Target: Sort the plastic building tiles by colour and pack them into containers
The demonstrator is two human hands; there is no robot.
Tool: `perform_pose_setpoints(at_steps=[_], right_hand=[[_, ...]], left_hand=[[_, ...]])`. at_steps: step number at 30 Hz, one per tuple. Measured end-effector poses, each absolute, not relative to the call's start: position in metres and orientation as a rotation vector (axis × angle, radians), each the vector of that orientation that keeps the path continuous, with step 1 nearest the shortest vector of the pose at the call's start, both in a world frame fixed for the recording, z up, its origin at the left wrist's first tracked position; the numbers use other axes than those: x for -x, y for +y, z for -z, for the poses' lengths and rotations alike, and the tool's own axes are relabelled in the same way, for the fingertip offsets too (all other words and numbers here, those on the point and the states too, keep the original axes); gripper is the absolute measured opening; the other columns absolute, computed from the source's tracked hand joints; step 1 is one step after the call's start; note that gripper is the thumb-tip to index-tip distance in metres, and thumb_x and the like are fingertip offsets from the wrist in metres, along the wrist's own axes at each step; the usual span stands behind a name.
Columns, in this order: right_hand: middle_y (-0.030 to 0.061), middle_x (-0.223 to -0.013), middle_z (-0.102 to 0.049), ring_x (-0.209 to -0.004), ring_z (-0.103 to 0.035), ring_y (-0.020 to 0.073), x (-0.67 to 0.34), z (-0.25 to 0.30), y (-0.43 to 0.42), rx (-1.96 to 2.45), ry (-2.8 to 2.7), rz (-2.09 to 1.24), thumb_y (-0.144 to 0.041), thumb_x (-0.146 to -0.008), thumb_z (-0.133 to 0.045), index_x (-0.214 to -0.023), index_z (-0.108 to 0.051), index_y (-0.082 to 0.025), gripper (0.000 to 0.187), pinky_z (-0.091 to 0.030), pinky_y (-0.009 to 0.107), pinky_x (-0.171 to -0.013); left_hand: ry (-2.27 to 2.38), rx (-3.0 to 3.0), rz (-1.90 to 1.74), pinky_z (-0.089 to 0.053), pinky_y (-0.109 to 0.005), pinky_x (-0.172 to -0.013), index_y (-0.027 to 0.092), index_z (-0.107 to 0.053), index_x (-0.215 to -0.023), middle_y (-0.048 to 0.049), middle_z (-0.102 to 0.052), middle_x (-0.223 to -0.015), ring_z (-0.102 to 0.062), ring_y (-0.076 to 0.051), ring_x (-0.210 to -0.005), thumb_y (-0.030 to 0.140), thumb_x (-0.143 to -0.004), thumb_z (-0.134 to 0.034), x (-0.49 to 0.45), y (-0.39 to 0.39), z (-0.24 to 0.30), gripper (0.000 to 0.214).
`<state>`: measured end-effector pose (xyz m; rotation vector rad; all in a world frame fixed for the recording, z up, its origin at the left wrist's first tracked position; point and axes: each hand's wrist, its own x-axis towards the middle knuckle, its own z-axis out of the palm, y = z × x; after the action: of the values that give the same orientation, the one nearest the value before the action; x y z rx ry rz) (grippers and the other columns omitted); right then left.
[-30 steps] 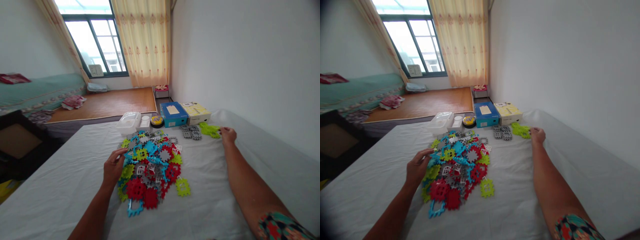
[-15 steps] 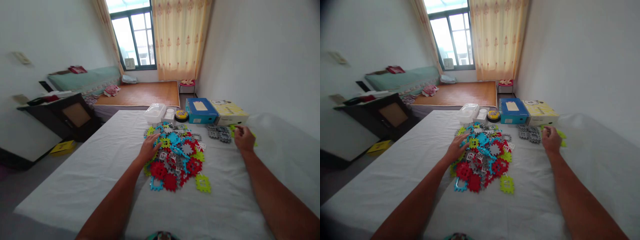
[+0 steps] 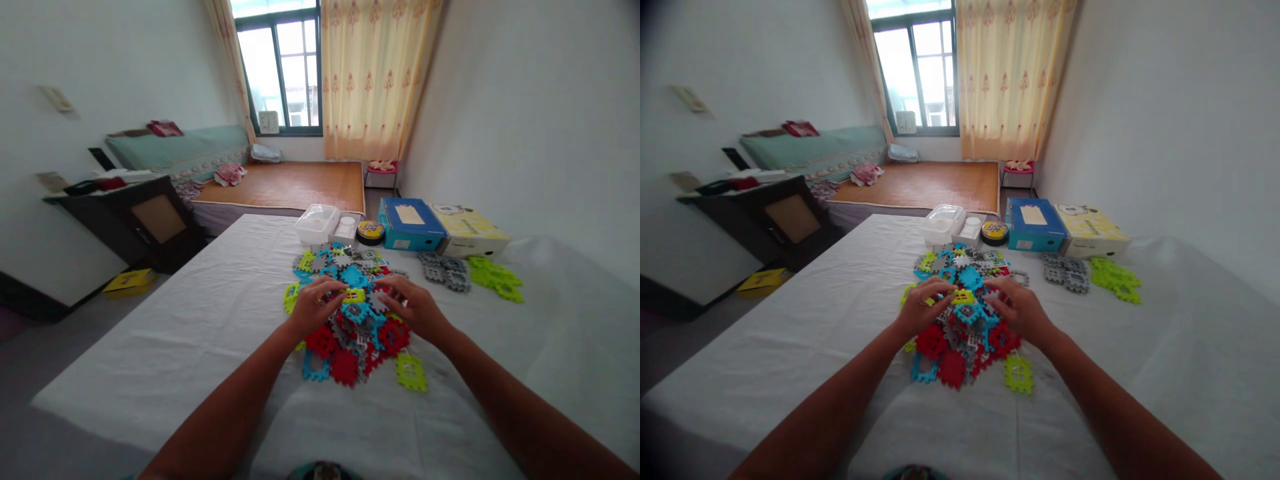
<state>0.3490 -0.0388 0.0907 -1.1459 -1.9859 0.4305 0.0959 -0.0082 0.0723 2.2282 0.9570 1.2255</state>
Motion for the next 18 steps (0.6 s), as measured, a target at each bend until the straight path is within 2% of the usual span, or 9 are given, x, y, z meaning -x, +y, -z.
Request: perform_pose_setpoints(at_steps=[2,4,7,9,11,15,18], right_hand=[[0.0055,-0.098,-0.069,-0.068,-0.060,0.0141,-0.336,-0.091,-0.047,1.045,-2.057,-0.517,-0.039,-0.088,-0.058,-0.116,-0.062,-0.026,0.031,-0.051,0.027,-0.062],[0.0058,-0.098,-0.069,-0.073,-0.062,0.0160,-0.332,-0.088,-0.048,1.005,-2.069,-0.536,-0.039,-0.088,-0.058,-0.110,-0.065,-0.026,0.026,-0.051,0.029,-0.066],[0.0036,-0.083,-0.069,-0.069,-0.062,0.0161,-0.349,-0.083,-0.032,1.137,-1.924,-0.496,-0.041,-0.087,-0.058,-0.107,-0.065,-0.024,0.027,-0.051,0.029,-0.066],[0.0007,-0.071,-0.065,-0.059,-0.058,0.0146,-0.383,-0.077,-0.011,1.311,-1.691,-0.427,-0.046,-0.084,-0.059,-0.116,-0.059,-0.020,0.041,-0.049,0.027,-0.061],[0.0007,-0.068,-0.063,-0.056,-0.058,0.0150,-0.432,-0.067,0.010,1.446,-1.403,-0.314,-0.050,-0.082,-0.058,-0.118,-0.056,-0.017,0.049,-0.049,0.027,-0.057],[0.0053,-0.071,-0.064,-0.056,-0.060,0.0182,-0.542,-0.032,0.030,1.710,-0.869,-0.052,-0.045,-0.078,-0.054,-0.115,-0.058,-0.011,0.050,-0.051,0.030,-0.055],[0.0101,-0.082,-0.066,-0.057,-0.061,0.0190,-0.600,-0.003,0.025,1.837,-0.701,0.062,-0.039,-0.075,-0.053,-0.110,-0.060,-0.009,0.047,-0.053,0.035,-0.058]], left_hand=[[0.871,-2.231,-1.193,-0.054,-0.027,-0.073,0.022,-0.070,-0.102,-0.0064,-0.069,-0.095,-0.064,-0.014,-0.080,0.033,-0.088,-0.060,-0.105,-0.020,-0.074,0.021],[0.827,-2.238,-1.145,-0.055,-0.029,-0.075,0.022,-0.070,-0.104,-0.0074,-0.069,-0.096,-0.065,-0.015,-0.082,0.034,-0.087,-0.060,-0.111,-0.026,-0.073,0.023],[0.875,-2.234,-1.110,-0.055,-0.031,-0.082,0.023,-0.068,-0.110,-0.0074,-0.070,-0.103,-0.066,-0.017,-0.090,0.035,-0.089,-0.057,-0.108,-0.020,-0.071,0.027],[1.002,-2.200,-1.148,-0.054,-0.031,-0.085,0.023,-0.067,-0.111,-0.0069,-0.070,-0.106,-0.065,-0.018,-0.096,0.034,-0.091,-0.053,-0.097,-0.007,-0.070,0.027],[1.156,-2.127,-1.219,-0.056,-0.030,-0.080,0.022,-0.068,-0.109,-0.0064,-0.070,-0.107,-0.065,-0.018,-0.098,0.034,-0.092,-0.050,-0.080,0.009,-0.067,0.027],[1.378,-1.958,-1.338,-0.058,-0.029,-0.072,0.020,-0.067,-0.108,-0.0059,-0.071,-0.102,-0.067,-0.018,-0.090,0.037,-0.088,-0.051,-0.044,0.038,-0.057,0.030],[1.474,-1.908,-1.381,-0.058,-0.032,-0.076,0.019,-0.067,-0.107,-0.0060,-0.071,-0.101,-0.067,-0.018,-0.089,0.037,-0.086,-0.051,-0.024,0.054,-0.049,0.032]])
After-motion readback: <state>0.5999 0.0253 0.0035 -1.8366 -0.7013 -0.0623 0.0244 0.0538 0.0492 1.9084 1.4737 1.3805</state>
